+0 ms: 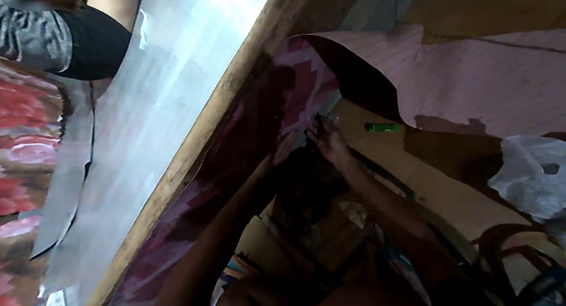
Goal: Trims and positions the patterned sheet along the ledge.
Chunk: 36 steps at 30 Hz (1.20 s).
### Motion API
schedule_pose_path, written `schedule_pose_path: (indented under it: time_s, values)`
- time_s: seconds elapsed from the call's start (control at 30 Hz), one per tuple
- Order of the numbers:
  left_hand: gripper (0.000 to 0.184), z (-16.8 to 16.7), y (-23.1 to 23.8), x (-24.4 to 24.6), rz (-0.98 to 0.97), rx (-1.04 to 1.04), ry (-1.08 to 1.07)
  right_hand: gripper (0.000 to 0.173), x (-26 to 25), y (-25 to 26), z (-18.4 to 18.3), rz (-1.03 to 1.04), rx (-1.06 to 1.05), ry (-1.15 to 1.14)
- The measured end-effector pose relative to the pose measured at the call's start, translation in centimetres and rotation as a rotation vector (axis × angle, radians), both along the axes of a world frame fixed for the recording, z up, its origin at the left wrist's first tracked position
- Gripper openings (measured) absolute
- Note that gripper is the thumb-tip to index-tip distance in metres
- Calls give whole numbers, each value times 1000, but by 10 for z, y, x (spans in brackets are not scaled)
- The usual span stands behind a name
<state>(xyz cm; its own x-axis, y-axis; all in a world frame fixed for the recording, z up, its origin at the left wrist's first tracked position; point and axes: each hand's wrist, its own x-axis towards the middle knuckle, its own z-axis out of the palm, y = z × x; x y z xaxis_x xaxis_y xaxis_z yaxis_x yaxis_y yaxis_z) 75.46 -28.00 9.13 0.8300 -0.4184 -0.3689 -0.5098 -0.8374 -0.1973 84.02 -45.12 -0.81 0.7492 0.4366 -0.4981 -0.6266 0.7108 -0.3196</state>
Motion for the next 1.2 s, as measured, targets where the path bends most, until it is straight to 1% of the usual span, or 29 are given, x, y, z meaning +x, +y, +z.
schedule_pose_path:
  time_s: [0.07, 0.13, 0.23, 0.37, 0.43, 0.5, 0.57, 0.67, 0.77, 0.87, 0.97, 1.07, 1.13, 1.2]
  values:
    - [49, -2, 3, -2, 45, -98, 8, 36, -5, 2, -1, -51, 57, 61]
    - [49, 1, 0, -1, 66, -94, 13, 34, -8, 4, -3, -74, 59, 80]
    - [48, 5, -9, 1, 63, 40, 17, 30, -8, 6, -6, -66, 49, 91]
    - [48, 4, -7, 1, -77, 219, -52, 26, -7, 11, -11, -66, 61, 155]
    - [46, 4, -5, -1, -130, 264, -90, 23, -8, 12, -15, -68, 67, 145]
    - [38, -11, 8, -3, -245, 177, -258, 23, -9, 11, -19, -46, 65, 83]
    - [35, -14, 13, -3, -328, 158, -320, 21, -8, 8, -20, -28, 44, 29]
    - [35, -6, 10, -4, -324, 175, -238, 22, -8, 7, -21, -41, 63, 34]
    - [28, -7, 13, -4, -370, 125, -264, 21, -11, 9, -19, -77, 97, 100]
    - [26, -8, 16, -4, -377, 67, -276, 26, -13, 10, -14, -79, 74, 130]
    - [30, -9, 16, -3, -369, 107, -294, 28, -12, 12, -8, -48, 0, 139]
    - [35, -9, 14, -2, -329, 127, -258, 25, -8, 15, -5, -30, -60, 152]
    - [37, -9, 13, -1, -316, 121, -250, 27, -6, 13, -6, 27, -89, 101]
    - [39, -10, 13, 0, -306, 113, -245, 24, -4, 11, -7, 66, -121, 35]
